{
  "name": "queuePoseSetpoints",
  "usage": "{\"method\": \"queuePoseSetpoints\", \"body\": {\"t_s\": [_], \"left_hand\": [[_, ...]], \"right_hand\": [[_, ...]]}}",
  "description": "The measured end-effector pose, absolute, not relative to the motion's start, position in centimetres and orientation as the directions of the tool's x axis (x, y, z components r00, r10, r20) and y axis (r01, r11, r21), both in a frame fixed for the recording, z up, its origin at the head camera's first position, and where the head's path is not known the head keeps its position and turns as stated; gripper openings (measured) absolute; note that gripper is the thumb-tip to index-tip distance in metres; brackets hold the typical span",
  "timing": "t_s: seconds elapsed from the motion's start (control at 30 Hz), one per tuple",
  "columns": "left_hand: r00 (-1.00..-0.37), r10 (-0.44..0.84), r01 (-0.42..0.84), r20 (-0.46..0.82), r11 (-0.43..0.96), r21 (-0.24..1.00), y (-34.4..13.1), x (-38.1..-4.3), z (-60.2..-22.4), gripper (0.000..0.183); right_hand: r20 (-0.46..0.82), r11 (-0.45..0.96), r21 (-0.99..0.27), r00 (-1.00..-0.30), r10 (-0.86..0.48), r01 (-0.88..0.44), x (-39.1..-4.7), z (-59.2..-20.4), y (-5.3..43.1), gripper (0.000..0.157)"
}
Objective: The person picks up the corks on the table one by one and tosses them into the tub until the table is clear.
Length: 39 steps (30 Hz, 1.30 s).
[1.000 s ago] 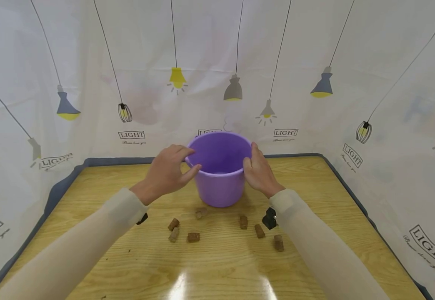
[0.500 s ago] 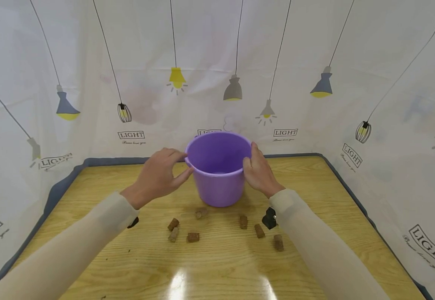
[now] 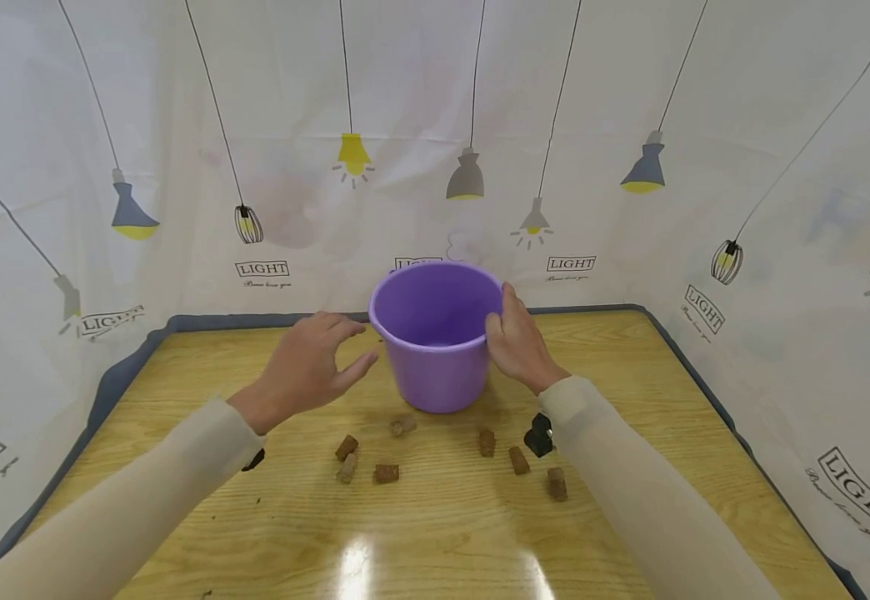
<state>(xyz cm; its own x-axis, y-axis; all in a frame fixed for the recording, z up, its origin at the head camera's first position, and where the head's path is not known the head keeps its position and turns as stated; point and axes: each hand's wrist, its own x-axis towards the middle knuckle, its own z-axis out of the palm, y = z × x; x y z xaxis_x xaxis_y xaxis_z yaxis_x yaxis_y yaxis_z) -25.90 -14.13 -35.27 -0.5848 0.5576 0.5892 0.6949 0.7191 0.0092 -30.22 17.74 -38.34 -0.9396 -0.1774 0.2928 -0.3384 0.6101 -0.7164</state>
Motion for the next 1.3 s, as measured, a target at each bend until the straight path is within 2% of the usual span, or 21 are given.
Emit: {"method": "queuePoseSetpoints", "body": {"t_s": [0.27, 0.63, 1.3], "left_hand": [[-0.67, 0.548, 0.647, 0.501, 0.761, 0.032, -14.8, -25.2, -36.6, 0.041], [-0.738, 0.533, 0.598, 0.414, 0.8, 0.035, -15.4, -24.4, -37.8, 0.045], [-0.787, 0.536, 0.569, 0.306, 0.822, 0.024, -16.2, -23.4, -40.0, 0.04]], "right_hand": [[0.285, 0.608, -0.719, -0.941, -0.182, -0.336, -30.1, -38.3, 17.8, 0.067], [0.279, 0.617, -0.717, -0.945, -0.173, -0.325, -30.2, -38.3, 17.8, 0.067], [0.282, 0.629, -0.709, -0.946, -0.161, -0.318, -30.2, -38.3, 17.7, 0.067]]}}
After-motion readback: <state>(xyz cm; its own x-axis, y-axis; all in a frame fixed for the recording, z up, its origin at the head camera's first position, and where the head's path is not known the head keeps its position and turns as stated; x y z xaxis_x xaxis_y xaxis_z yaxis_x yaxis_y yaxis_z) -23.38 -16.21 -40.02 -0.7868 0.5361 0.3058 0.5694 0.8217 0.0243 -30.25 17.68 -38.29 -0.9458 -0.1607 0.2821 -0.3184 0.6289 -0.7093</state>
